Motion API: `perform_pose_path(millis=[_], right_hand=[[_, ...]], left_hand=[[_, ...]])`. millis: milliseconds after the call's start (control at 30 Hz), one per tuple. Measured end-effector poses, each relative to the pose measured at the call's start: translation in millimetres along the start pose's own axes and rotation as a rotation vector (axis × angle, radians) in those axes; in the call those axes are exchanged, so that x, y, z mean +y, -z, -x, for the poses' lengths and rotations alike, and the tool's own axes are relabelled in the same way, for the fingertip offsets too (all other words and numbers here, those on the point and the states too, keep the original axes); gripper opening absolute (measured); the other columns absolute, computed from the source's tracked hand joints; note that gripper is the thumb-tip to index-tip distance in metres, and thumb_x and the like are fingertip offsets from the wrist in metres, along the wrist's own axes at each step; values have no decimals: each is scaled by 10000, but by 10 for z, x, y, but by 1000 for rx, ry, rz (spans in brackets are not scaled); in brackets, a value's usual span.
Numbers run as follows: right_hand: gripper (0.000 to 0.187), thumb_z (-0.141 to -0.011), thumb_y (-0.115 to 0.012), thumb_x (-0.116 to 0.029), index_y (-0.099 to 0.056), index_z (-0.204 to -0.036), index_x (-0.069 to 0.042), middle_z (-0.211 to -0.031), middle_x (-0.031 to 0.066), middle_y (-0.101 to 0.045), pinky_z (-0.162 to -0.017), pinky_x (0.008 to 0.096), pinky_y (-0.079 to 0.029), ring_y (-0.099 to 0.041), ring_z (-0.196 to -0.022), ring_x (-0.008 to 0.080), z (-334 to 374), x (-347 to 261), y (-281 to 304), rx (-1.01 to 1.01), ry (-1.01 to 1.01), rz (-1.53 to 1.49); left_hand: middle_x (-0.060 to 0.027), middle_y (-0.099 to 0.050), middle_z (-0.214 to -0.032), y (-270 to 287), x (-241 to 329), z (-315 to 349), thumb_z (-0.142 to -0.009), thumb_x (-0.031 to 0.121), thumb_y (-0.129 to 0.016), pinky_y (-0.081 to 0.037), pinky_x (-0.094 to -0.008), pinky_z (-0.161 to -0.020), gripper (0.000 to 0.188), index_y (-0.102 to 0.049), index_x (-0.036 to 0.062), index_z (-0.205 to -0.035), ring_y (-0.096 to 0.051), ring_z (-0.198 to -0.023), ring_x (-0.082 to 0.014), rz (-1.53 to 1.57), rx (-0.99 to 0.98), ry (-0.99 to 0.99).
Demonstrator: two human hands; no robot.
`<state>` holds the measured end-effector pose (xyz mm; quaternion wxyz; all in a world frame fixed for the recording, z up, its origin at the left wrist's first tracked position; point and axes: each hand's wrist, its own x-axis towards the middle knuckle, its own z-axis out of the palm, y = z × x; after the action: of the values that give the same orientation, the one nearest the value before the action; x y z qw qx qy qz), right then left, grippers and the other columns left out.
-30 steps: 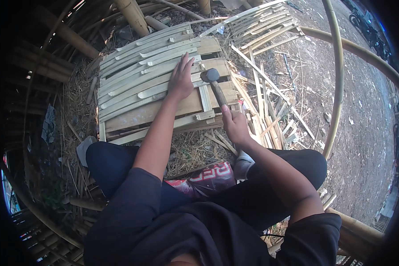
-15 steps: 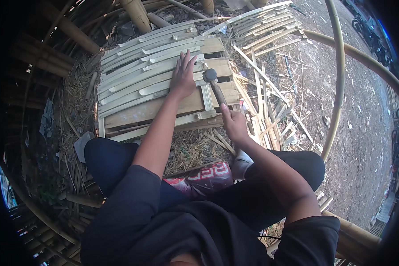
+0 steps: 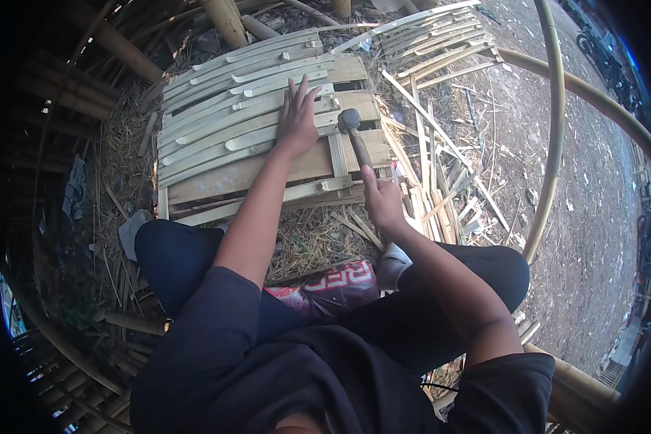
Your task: The person constructs a panel by hammering small wooden pegs into bamboo strips arranged on a frame, then retrieves more pegs from a plastic bag to continue the assembly.
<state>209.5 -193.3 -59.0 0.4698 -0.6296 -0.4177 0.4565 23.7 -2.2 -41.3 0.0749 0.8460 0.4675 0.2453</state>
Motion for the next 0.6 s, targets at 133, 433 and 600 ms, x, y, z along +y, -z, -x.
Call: perform_pose_path(millis=[133, 433, 600], right_hand=[[624, -1093, -404, -516, -419, -608, -124, -521, -39, -384, -416, 273, -262, -345, -436, 72, 70, -10, -40, 21, -75, 220], [634, -1066, -454, -554, -439, -610, -114, -523, -39, -386, -405, 283, -293, -363, -430, 77, -24, -177, -29, -18, -26, 129], [628, -1068, -467, -507, -602, -727, 3, -525, -6, -440, -512, 345, -360, -425, -520, 113, -68, -181, 84, -69, -189, 386]], left_hand=[[-165, -71, -1700, -13, -51, 52, -765, -59, -590, -50, -524, -1289, 842, -309, 99, -1542, 14, -1573, -407, -3, -34, 10], [-160, -82, -1700, 10, -65, 28, -769, -72, -562, -61, -506, -1290, 833, -310, 94, -1545, -12, -1575, -401, 25, -2, 4], [-147, -95, -1700, 7, -23, 3, -780, -73, -549, -80, -494, -1291, 812, -318, 95, -1540, -32, -1576, -388, 59, -5, 19]])
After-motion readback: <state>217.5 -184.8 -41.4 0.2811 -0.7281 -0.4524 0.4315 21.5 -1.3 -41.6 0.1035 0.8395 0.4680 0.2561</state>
